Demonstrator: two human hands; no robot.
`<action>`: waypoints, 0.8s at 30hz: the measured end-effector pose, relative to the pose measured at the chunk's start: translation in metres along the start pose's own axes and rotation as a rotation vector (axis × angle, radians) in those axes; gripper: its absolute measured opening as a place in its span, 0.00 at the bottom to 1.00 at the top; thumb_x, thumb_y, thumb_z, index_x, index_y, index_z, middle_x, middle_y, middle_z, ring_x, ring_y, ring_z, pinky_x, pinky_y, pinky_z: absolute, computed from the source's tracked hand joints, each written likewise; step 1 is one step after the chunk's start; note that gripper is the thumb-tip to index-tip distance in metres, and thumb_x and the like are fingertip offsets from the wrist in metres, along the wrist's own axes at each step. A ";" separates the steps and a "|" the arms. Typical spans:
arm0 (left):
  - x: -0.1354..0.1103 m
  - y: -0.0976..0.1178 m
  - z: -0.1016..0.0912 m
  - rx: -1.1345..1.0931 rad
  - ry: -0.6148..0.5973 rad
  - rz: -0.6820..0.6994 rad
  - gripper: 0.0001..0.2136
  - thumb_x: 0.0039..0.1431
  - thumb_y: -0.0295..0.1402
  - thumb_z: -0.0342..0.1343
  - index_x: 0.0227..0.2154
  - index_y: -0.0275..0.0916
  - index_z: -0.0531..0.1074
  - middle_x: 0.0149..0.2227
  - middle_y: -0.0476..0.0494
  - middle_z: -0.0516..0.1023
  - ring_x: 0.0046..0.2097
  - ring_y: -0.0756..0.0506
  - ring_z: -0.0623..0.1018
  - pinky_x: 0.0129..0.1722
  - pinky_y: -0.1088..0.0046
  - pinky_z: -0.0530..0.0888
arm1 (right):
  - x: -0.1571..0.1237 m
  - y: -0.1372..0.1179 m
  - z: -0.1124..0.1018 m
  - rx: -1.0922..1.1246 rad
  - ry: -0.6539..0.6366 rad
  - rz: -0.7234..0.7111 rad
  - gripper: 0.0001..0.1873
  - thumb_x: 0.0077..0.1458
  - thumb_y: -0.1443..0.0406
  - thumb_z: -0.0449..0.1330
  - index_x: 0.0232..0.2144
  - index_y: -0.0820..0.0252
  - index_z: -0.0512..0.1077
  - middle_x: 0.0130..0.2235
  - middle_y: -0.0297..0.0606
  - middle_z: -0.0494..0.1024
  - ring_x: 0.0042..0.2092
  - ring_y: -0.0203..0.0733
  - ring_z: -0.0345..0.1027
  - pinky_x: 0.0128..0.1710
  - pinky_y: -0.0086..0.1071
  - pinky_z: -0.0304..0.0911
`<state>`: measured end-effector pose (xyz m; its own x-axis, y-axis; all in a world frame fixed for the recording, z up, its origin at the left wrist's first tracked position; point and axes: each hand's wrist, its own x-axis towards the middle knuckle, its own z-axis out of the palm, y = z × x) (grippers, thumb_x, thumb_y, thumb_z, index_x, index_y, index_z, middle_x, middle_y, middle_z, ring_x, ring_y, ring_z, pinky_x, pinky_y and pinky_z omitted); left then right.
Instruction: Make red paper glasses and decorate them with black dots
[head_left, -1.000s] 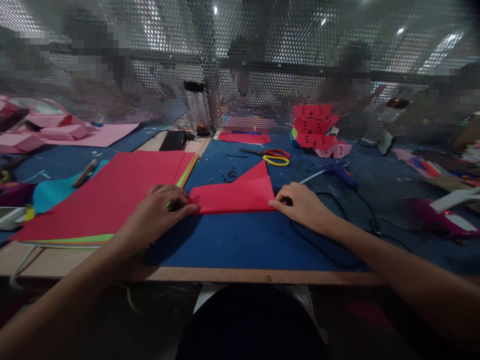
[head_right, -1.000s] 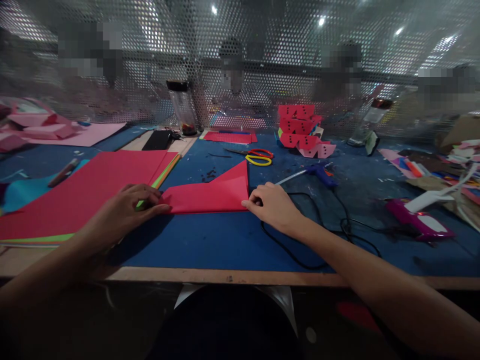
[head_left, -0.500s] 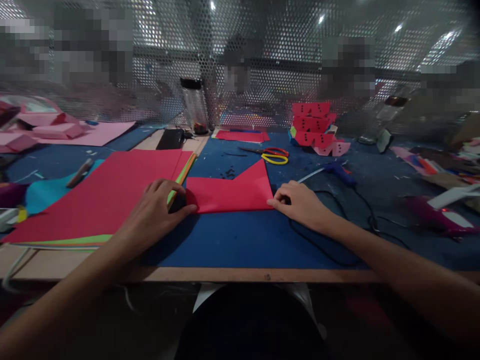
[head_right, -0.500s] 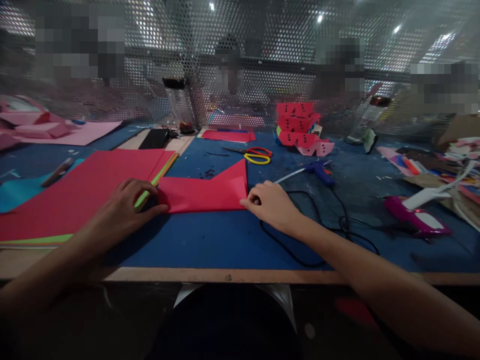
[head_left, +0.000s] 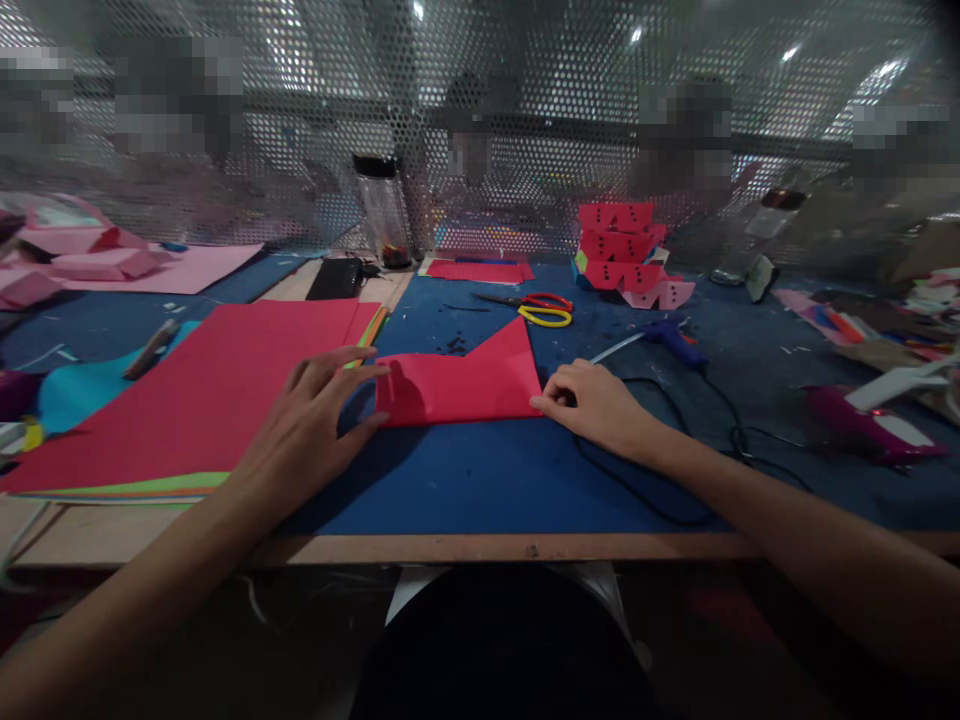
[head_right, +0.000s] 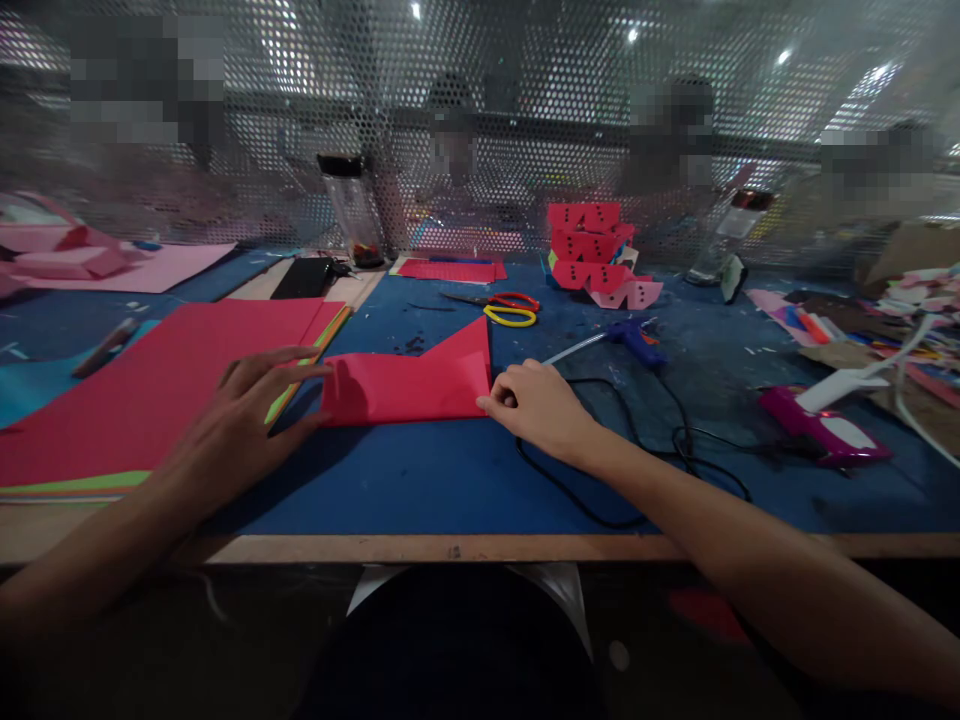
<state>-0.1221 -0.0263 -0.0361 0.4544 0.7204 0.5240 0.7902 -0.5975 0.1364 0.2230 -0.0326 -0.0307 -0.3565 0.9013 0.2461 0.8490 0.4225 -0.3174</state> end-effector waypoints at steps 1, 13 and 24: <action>0.000 0.000 0.000 -0.017 -0.023 0.052 0.17 0.63 0.33 0.54 0.54 0.46 0.67 0.58 0.40 0.69 0.60 0.36 0.68 0.60 0.48 0.65 | 0.000 0.000 0.000 -0.002 0.000 -0.002 0.14 0.60 0.57 0.59 0.25 0.58 0.73 0.28 0.35 0.75 0.35 0.40 0.63 0.37 0.34 0.54; -0.008 0.003 -0.001 -0.027 -0.162 0.180 0.14 0.67 0.34 0.50 0.53 0.45 0.72 0.52 0.46 0.78 0.51 0.42 0.77 0.53 0.61 0.72 | 0.001 0.000 0.001 -0.021 0.006 -0.013 0.16 0.60 0.56 0.58 0.25 0.58 0.72 0.29 0.36 0.76 0.35 0.40 0.63 0.37 0.33 0.54; -0.007 0.010 -0.006 0.020 -0.186 0.259 0.18 0.65 0.39 0.52 0.57 0.48 0.70 0.54 0.44 0.76 0.52 0.38 0.76 0.52 0.55 0.71 | 0.001 -0.001 0.000 -0.009 -0.004 0.005 0.15 0.60 0.57 0.59 0.25 0.59 0.73 0.29 0.36 0.76 0.35 0.40 0.63 0.36 0.33 0.55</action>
<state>-0.1198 -0.0389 -0.0335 0.7070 0.5986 0.3765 0.6459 -0.7634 0.0008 0.2216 -0.0326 -0.0298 -0.3537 0.9039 0.2406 0.8545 0.4169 -0.3100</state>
